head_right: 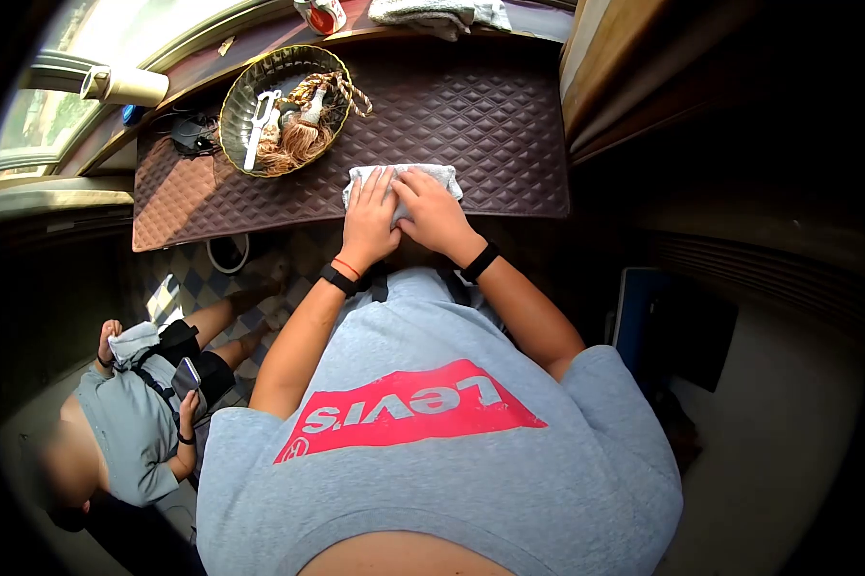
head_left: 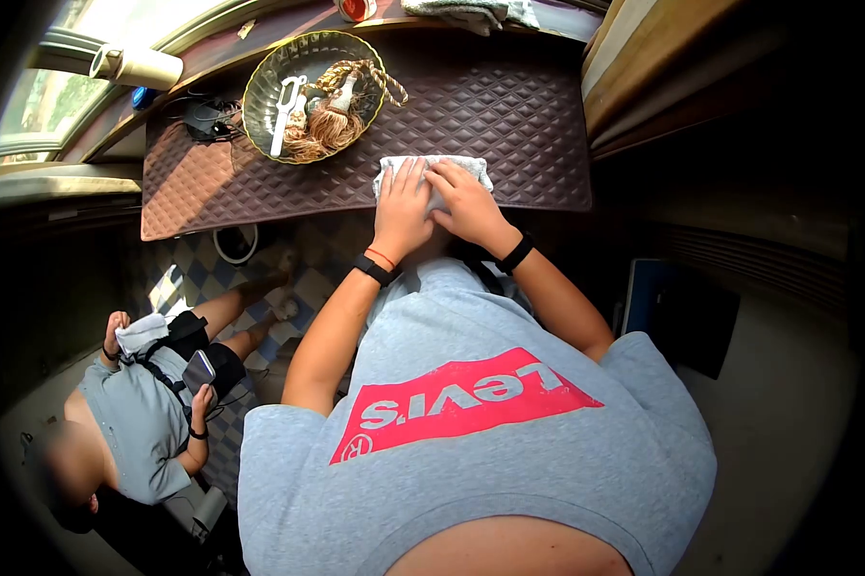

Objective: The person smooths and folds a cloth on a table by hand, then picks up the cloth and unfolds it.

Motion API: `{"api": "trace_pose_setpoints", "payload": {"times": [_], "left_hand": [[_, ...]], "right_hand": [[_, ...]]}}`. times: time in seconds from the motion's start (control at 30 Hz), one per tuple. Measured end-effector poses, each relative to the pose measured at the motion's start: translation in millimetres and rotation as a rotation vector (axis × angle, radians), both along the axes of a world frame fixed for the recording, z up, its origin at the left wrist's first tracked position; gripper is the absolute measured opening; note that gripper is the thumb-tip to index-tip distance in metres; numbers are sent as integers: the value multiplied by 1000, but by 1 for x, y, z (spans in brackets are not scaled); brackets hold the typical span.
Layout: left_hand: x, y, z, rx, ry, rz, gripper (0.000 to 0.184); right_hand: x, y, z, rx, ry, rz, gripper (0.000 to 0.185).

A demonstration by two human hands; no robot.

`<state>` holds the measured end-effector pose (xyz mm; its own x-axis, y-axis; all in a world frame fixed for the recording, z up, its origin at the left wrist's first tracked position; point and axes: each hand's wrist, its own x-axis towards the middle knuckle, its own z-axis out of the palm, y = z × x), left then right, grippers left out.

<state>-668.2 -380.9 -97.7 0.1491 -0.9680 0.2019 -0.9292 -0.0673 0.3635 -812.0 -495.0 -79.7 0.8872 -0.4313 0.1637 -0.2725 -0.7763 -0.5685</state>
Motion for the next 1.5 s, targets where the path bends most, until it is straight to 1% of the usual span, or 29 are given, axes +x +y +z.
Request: {"api": "trace_pose_setpoints", "payload": {"times": [0.13,0.5,0.67,0.8,0.83,1.0,1.07,1.17,1.27,1.33,1.37,1.5], "left_hand": [[-43,-28,0,-33,-9,-33,68],[-158,-112,-11,-108,-59,-213,69],[-190,-137,-14,-108,-92,-262,72],[-192,-136,-15,-110,-64,-259,74],[-190,-135,-15,-78,-63,-264,72],[-188,-131,-17,-85,-36,-241,69],[-184,-126,-17,-82,-3,-221,69],[-176,-112,-13,-66,-25,-158,69],[-163,-94,-10,-15,-64,-104,77],[-155,-82,-5,-21,-71,-59,76],[-151,-77,-3,-8,-66,-39,75],[-143,-61,4,5,-72,10,75]], "right_hand": [[-47,-23,1,9,-12,-51,69],[-175,-72,-11,-109,61,-262,70],[-208,-84,-18,-168,60,-329,75],[-213,-81,-20,-187,98,-338,75],[-211,-79,-22,-202,108,-341,74],[-203,-74,-28,-240,143,-353,75],[-198,-74,-26,-208,125,-315,77],[-189,-68,-26,-155,111,-242,79],[-172,-65,-24,-96,94,-165,77],[-161,-62,-17,-28,69,-98,77],[-157,-62,-21,-22,66,-68,78],[-146,-57,-9,47,58,10,77]]}}
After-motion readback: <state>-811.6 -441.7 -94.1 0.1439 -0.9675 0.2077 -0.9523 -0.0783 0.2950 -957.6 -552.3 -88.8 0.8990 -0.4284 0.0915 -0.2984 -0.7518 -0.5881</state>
